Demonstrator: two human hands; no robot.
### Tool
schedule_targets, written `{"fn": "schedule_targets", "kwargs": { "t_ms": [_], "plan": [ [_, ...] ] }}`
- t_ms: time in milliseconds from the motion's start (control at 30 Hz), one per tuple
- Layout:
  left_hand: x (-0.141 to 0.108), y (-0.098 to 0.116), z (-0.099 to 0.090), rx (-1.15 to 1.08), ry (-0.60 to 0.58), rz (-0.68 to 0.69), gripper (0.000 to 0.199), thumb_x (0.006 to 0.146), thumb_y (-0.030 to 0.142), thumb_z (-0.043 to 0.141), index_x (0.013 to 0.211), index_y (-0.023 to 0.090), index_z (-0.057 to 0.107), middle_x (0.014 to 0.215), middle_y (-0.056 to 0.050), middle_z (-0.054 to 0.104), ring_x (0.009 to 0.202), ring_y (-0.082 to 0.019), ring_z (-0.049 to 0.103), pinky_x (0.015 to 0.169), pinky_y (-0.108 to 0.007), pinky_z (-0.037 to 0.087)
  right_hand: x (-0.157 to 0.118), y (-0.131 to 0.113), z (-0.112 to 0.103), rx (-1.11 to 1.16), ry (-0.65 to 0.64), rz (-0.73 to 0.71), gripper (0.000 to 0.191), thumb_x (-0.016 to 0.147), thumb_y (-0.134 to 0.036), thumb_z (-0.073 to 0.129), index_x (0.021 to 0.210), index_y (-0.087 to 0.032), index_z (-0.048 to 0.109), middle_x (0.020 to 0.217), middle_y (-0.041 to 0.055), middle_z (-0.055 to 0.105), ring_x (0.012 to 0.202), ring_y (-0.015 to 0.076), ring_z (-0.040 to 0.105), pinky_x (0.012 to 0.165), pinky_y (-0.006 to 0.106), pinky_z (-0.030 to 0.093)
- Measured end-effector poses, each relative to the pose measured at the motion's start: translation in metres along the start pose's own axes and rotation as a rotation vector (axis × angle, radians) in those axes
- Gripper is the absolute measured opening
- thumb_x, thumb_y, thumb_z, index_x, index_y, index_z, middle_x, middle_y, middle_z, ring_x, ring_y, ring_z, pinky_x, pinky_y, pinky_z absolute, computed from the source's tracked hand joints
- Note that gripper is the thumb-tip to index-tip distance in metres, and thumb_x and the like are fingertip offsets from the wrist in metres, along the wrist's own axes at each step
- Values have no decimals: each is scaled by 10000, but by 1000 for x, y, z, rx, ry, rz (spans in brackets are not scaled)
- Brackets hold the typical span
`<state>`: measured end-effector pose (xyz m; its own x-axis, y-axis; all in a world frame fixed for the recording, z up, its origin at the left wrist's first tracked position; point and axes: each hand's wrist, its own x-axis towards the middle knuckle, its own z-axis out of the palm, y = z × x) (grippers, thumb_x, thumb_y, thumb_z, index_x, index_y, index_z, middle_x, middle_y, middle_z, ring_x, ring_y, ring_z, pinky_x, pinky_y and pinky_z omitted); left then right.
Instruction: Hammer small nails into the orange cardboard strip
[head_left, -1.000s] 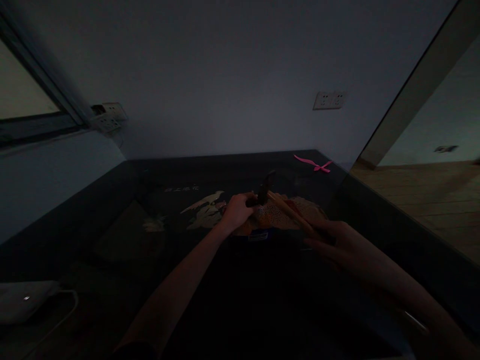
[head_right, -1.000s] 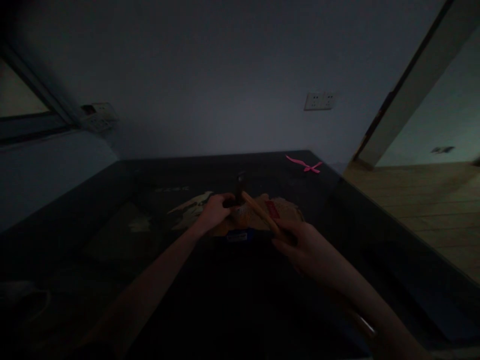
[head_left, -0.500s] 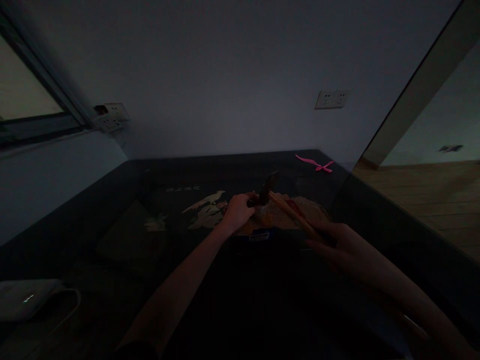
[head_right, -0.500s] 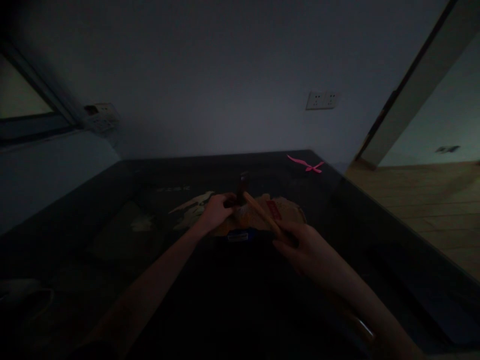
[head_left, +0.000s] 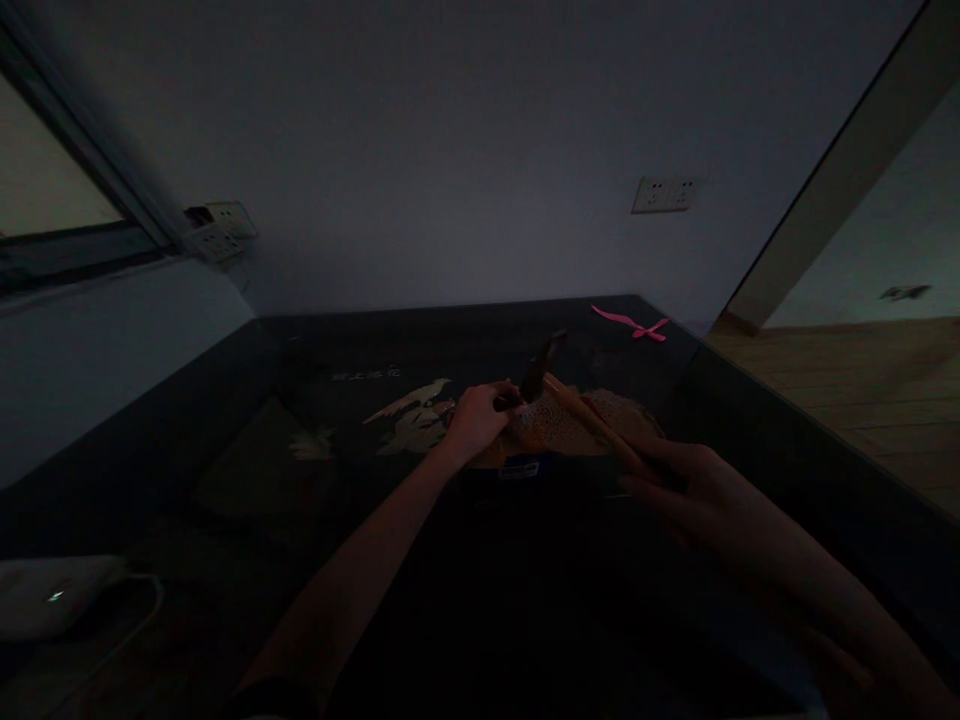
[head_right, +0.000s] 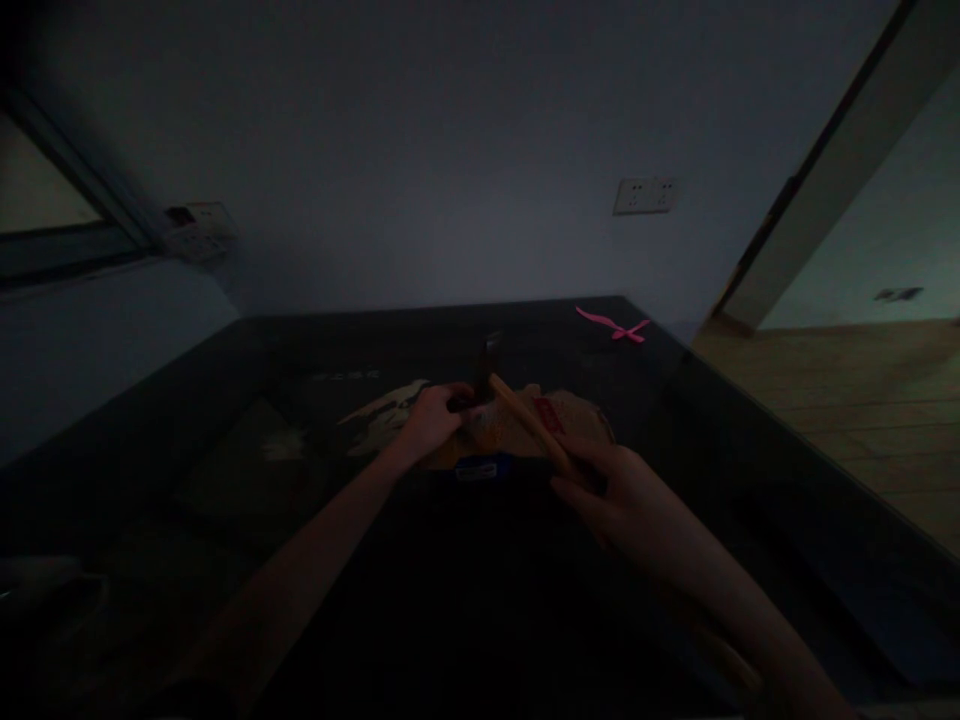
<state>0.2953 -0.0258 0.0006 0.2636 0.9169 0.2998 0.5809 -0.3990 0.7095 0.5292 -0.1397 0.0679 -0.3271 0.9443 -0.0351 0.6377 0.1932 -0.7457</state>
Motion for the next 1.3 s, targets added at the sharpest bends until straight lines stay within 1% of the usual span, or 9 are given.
{"fn": "schedule_targets", "kwargs": {
  "t_ms": [200, 400, 467, 600, 767, 833, 1033, 1200, 1300],
  "plan": [
    [-1, -1, 0, 0, 3, -3, 152, 746, 185, 619, 883, 190, 683, 882, -24, 715, 807, -167, 655, 719, -252, 486, 1, -3, 1, 46, -5, -20, 307, 787, -296, 546, 1039, -157, 653, 836, 43, 679, 667, 181, 616, 554, 255, 478],
    [-1, -2, 1, -24, -10, -20, 126, 760, 224, 625, 867, 190, 683, 871, -22, 712, 802, -162, 651, 720, -251, 485, -2, 0, 2, 87, -5, 55, 356, 808, -334, 538, 1085, -129, 627, 685, 16, 637, 491, 138, 539, 427, 235, 417],
    [0, -2, 2, -25, -8, -21, 119, 764, 233, 625, 858, 189, 684, 865, -22, 713, 800, -161, 651, 719, -248, 487, -2, 2, 2, 99, 0, 35, 355, 811, -331, 540, 1097, -137, 623, 719, 19, 652, 514, 141, 553, 444, 235, 427],
    [0, -2, 1, -21, 3, 3, 175, 739, 171, 628, 901, 185, 694, 899, -28, 717, 812, -164, 655, 742, -250, 487, 1, 2, 4, 74, 2, -3, 245, 785, -299, 565, 945, -153, 679, 762, 26, 675, 611, 169, 600, 515, 244, 461],
    [1, 0, 1, 0, 10, -2, 120, 742, 207, 642, 842, 168, 697, 840, -40, 717, 766, -169, 653, 703, -256, 484, -4, 2, 3, 96, 4, 45, 368, 813, -343, 530, 1109, -145, 621, 694, 11, 637, 511, 138, 547, 416, 219, 408],
    [1, 0, 1, -8, 9, -2, 97, 751, 216, 637, 814, 168, 693, 819, -37, 714, 752, -164, 650, 687, -252, 481, -5, 2, 2, 95, 23, 43, 370, 816, -349, 530, 1112, -147, 620, 665, 3, 620, 472, 125, 521, 387, 212, 384],
    [1, 0, 1, -34, -5, -7, 184, 737, 164, 630, 908, 190, 693, 901, -28, 717, 810, -163, 652, 736, -260, 480, 2, 2, 6, 31, 0, -9, 258, 791, -278, 552, 986, -149, 662, 837, 50, 683, 679, 187, 615, 561, 261, 488],
    [2, 0, 2, -37, -1, -33, 89, 753, 215, 639, 816, 180, 691, 829, -29, 713, 762, -155, 650, 706, -249, 484, 0, 0, 4, 38, 53, 2, 322, 802, -334, 530, 1046, -163, 651, 714, 18, 659, 519, 145, 553, 413, 223, 404],
    [2, 0, 3, -32, 1, -59, 103, 744, 226, 649, 827, 179, 687, 842, -30, 716, 777, -163, 654, 714, -251, 488, 2, -1, 3, 16, 50, -17, 302, 781, -316, 545, 1006, -157, 667, 721, 19, 661, 570, 165, 580, 469, 239, 443]
  ]
}}
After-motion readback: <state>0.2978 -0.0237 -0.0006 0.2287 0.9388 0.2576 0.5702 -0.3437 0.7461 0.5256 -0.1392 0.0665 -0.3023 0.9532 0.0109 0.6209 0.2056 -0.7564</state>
